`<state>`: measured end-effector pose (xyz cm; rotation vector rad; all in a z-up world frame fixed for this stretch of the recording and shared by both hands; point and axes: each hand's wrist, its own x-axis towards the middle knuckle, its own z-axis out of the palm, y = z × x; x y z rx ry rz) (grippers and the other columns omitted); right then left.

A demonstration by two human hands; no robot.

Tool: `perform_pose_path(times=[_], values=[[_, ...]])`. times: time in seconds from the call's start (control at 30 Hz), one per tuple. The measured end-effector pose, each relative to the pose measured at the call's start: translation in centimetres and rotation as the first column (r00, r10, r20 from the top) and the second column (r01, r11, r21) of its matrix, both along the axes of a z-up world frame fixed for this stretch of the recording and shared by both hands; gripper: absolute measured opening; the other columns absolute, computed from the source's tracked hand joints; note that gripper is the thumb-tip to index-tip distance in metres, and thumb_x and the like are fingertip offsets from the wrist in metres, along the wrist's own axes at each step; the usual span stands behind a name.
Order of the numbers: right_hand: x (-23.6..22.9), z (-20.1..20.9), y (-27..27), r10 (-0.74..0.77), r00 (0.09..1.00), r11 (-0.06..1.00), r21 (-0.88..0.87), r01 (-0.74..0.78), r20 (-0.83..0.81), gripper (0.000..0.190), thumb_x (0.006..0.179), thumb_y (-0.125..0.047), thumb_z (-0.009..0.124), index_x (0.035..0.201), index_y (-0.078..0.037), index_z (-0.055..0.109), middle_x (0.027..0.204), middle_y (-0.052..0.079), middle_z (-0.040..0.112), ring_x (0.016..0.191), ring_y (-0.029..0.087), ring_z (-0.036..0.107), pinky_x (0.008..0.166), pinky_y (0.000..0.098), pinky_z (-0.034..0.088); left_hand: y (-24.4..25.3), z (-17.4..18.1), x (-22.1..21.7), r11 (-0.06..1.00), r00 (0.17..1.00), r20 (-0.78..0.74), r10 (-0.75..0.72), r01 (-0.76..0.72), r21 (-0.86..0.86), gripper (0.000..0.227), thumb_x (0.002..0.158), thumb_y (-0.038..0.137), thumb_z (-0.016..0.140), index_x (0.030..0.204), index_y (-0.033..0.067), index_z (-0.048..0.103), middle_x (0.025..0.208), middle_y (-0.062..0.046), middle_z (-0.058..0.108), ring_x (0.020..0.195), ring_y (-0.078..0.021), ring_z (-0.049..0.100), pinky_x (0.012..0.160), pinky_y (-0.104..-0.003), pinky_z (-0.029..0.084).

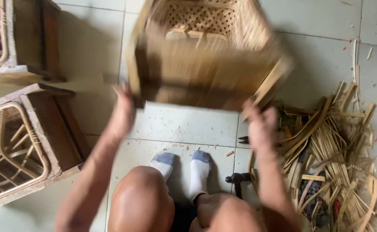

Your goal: The person repairs a woven basket by hammering its frame, applying glue to the joints, and using a knife to trim excess material. The person works on the basket while sitting on the floor.

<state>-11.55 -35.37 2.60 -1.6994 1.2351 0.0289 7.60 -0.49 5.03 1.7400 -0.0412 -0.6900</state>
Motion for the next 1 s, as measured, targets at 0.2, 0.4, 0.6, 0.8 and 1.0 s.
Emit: perform_pose_path(times=[0.2, 0.4, 0.6, 0.8, 1.0], values=[[-10.6, -12.3, 8.3, 0.068, 0.961, 0.970, 0.208, -0.126, 0.267, 0.054, 0.080, -0.022, 0.080, 0.125, -0.006, 0.056, 0.103, 0.015, 0.064, 0.090, 0.022, 0.067, 0.076, 0.0387, 0.062, 6.1, -11.1, -13.6, 0.970, 0.987, -0.149, 0.060, -0.023, 0.241, 0.060, 0.094, 0.039, 0.060, 0.138, -0.0021, 0.056, 0.129, -0.023, 0.063, 0.121, -0.0319, 0.056, 0.106, -0.041, 0.046], [-15.0, -18.5, 7.9, 0.724, 0.679, 0.690, -0.159, -0.706, 0.125, 0.039, 0.092, -0.016, 0.070, 0.128, -0.003, 0.066, 0.123, 0.017, 0.072, 0.109, 0.022, 0.070, 0.094, 0.0355, 0.057, 7.0, -14.1, -14.8, 0.967, 0.967, -0.234, 0.103, -0.042, 0.252, 0.054, 0.085, 0.031, 0.071, 0.130, 0.0019, 0.065, 0.120, -0.011, 0.074, 0.109, -0.0231, 0.066, 0.095, -0.038, 0.051], [-9.0, -15.3, -5.4, 0.488, 0.820, 0.855, -0.025, -0.518, -0.300, 0.036, 0.089, -0.011, 0.065, 0.122, 0.006, 0.066, 0.113, 0.027, 0.075, 0.103, 0.034, 0.074, 0.087, 0.0432, 0.058, 9.5, -10.7, -13.7, 0.849, 0.936, -0.316, -0.156, 0.290, 0.442, 0.053, 0.090, 0.040, 0.074, 0.125, 0.0009, 0.069, 0.109, -0.019, 0.076, 0.107, -0.0291, 0.067, 0.090, -0.041, 0.053], [2.2, -24.5, -12.5, -0.065, 0.990, 0.964, -0.247, 0.094, 0.124, 0.056, 0.098, -0.031, 0.072, 0.132, 0.009, 0.051, 0.122, 0.021, 0.061, 0.111, 0.030, 0.059, 0.095, 0.0464, 0.048, 10.0, 1.1, -7.9, 0.186, 0.801, -0.535, -0.269, 0.588, 0.787, 0.049, 0.097, 0.053, 0.059, 0.123, 0.0153, 0.078, 0.116, -0.017, 0.078, 0.111, -0.0332, 0.074, 0.097, -0.044, 0.058], [3.0, -22.8, -11.6, 0.063, 0.988, 0.816, -0.577, 0.029, 0.140, 0.023, 0.111, -0.025, 0.067, 0.120, -0.004, 0.062, 0.104, 0.009, 0.069, 0.092, 0.019, 0.064, 0.083, 0.0373, 0.051, 0.3, 3.5, -0.8, 0.688, 0.897, 0.298, -0.326, 0.009, 0.726, 0.098, 0.093, 0.047, 0.070, 0.164, 0.0020, 0.019, 0.160, -0.023, 0.044, 0.137, -0.0416, 0.054, 0.110, -0.052, 0.045]])
